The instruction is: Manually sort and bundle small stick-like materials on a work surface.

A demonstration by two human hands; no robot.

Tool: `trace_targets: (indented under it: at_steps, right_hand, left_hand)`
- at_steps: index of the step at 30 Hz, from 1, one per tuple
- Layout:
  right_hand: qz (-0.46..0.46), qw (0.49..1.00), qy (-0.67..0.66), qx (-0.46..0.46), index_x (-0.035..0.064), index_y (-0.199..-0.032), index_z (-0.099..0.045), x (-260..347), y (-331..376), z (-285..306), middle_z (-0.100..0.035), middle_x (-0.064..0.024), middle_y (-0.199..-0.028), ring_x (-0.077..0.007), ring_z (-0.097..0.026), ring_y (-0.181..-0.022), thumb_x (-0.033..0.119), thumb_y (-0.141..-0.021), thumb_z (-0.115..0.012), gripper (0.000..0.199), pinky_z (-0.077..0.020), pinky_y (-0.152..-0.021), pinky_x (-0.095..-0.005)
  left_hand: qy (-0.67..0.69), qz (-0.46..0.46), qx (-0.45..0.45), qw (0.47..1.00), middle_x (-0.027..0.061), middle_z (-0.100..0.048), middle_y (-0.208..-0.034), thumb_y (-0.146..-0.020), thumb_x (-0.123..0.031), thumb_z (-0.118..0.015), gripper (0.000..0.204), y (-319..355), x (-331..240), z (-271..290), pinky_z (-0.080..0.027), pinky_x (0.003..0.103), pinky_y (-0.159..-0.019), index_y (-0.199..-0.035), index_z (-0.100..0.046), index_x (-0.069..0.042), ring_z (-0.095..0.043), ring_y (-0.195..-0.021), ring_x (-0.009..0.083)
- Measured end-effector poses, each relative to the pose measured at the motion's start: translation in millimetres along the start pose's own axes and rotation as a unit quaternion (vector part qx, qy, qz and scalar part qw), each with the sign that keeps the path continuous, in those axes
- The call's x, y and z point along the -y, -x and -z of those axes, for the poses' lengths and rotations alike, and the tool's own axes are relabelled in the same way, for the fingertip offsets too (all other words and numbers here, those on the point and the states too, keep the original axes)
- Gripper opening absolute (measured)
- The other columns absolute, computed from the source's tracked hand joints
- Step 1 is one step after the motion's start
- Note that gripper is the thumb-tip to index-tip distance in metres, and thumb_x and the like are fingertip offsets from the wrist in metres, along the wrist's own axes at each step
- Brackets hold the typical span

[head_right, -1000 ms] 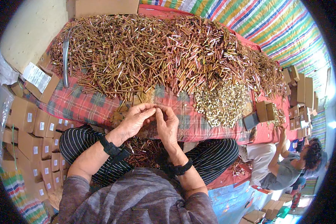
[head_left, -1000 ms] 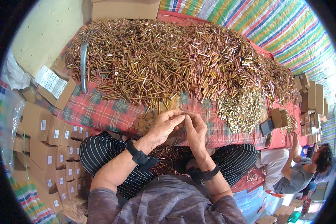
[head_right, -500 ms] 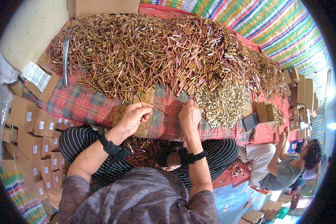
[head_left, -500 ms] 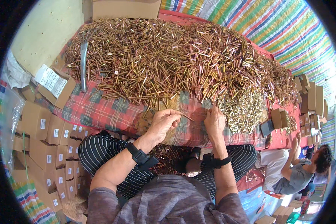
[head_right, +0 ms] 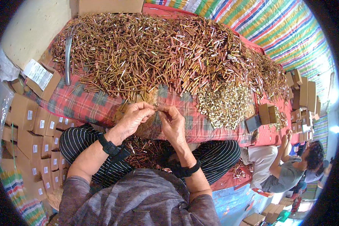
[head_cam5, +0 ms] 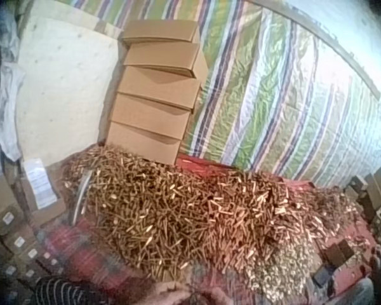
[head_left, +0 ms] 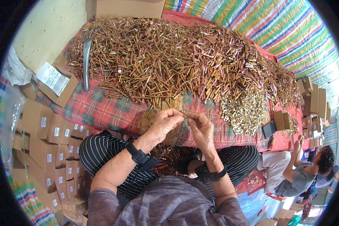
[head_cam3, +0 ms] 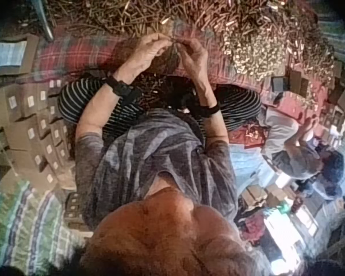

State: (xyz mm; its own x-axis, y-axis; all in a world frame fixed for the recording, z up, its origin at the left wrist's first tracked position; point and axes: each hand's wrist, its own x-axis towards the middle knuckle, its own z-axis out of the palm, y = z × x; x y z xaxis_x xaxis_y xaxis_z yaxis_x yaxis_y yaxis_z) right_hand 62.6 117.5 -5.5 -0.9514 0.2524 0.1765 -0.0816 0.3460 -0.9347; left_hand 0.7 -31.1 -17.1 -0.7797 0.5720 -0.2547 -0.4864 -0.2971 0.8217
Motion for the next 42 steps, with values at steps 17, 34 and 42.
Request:
trace_targets:
  at_steps: [17,34,42]
  right_hand:
    - [-0.099,0.994,0.037,0.026,0.0007,-0.080,-0.054,11,2,3,-0.054,-0.0110,-0.065,-0.0167,-0.047,-0.055,0.023,-0.090,-0.056,0.025,-0.0404,-0.051,-0.0309]
    - [-0.041,0.961,0.273,-0.028,-0.0025,-0.074,-0.058,-12,-34,38,-0.058,-0.0155,-0.061,-0.0256,-0.055,-0.053,0.030,-0.085,-0.060,0.034,-0.0442,-0.053,-0.0372]
    - [-0.026,0.923,0.366,-0.115,-0.0035,-0.092,-0.054,-52,-85,38,-0.060,-0.0235,-0.078,-0.0386,-0.060,-0.073,0.014,-0.076,-0.065,0.026,-0.0468,-0.064,-0.0431]
  left_hand:
    - [-0.091,-0.060,0.018,0.994,-0.0022,-0.057,-0.074,-0.081,-0.011,-0.062,0.013,2,6,0,-0.038,0.018,-0.058,-0.087,-0.063,0.000,-0.048,-0.066,0.0026]
    - [-0.496,-0.241,0.092,0.829,0.0094,-0.061,-0.090,-0.079,-0.017,-0.062,0.017,-13,18,3,-0.048,0.033,-0.070,-0.086,-0.066,-0.002,-0.059,-0.079,0.0230]
    - [-0.680,-0.359,0.016,0.639,0.0114,-0.058,-0.093,-0.072,-0.002,-0.057,0.016,-28,20,-13,-0.043,0.034,-0.087,-0.087,-0.063,-0.002,-0.050,-0.097,0.0248]
